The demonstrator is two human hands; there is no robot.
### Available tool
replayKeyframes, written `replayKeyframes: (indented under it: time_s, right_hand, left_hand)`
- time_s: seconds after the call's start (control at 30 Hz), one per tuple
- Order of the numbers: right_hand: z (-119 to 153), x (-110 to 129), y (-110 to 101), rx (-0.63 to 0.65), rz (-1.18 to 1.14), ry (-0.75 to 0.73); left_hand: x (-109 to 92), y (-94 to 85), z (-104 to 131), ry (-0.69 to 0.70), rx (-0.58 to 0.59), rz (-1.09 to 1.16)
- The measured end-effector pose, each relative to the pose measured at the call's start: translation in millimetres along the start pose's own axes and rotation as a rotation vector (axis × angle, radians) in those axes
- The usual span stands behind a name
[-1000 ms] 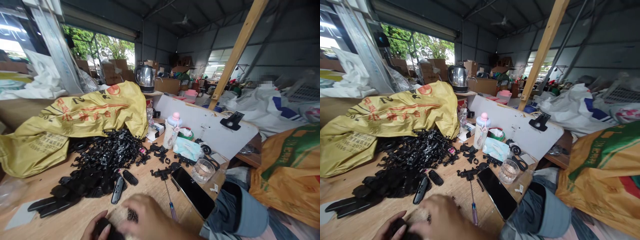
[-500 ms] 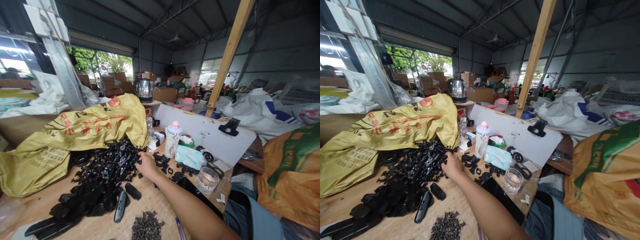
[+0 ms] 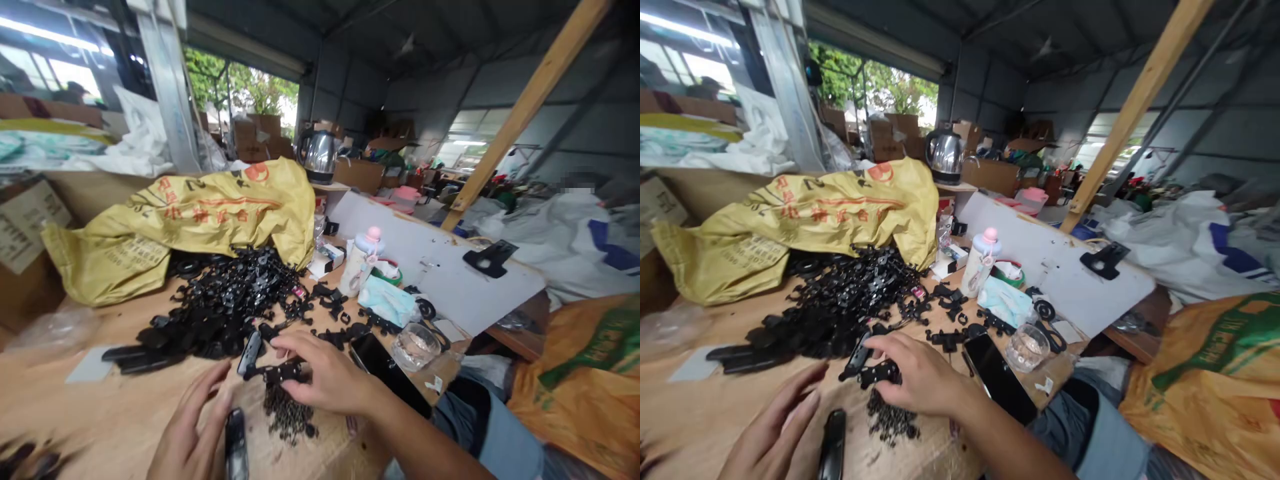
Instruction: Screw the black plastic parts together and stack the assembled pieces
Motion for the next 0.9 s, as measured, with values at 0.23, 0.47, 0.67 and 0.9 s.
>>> replayKeyframes:
  time_s: [0.23,0.47,0.67,0.9]
  right_hand:
    - [15,24,-7,0.119,-0.161,0.008]
    - [52,7,36,-0.602,-0.254,0.379]
    - [64,22,48,-0.399,0.066,0.184]
    - [32,26,10,0.338,0.266,0.046]
  left_hand:
    - [-32,31.8,18,-0.085,0.372,0.099]
    - [-18,51.4,29,-0.752,0.382,0.918]
    - [-3,68.8,35,-0.887,0.337,0.997]
    - [0,62.3,26,-0.628,0.491,0.637]
Point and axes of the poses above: each hand's wrist, its own z-axis away from the middle knuckle, its own y-axis out of the palm, x = y × z, the point moved 1 cm from there along -z, towards the middle knuckle, and after that the axes turned 9 degrees about -y, right-handed, at the moved point
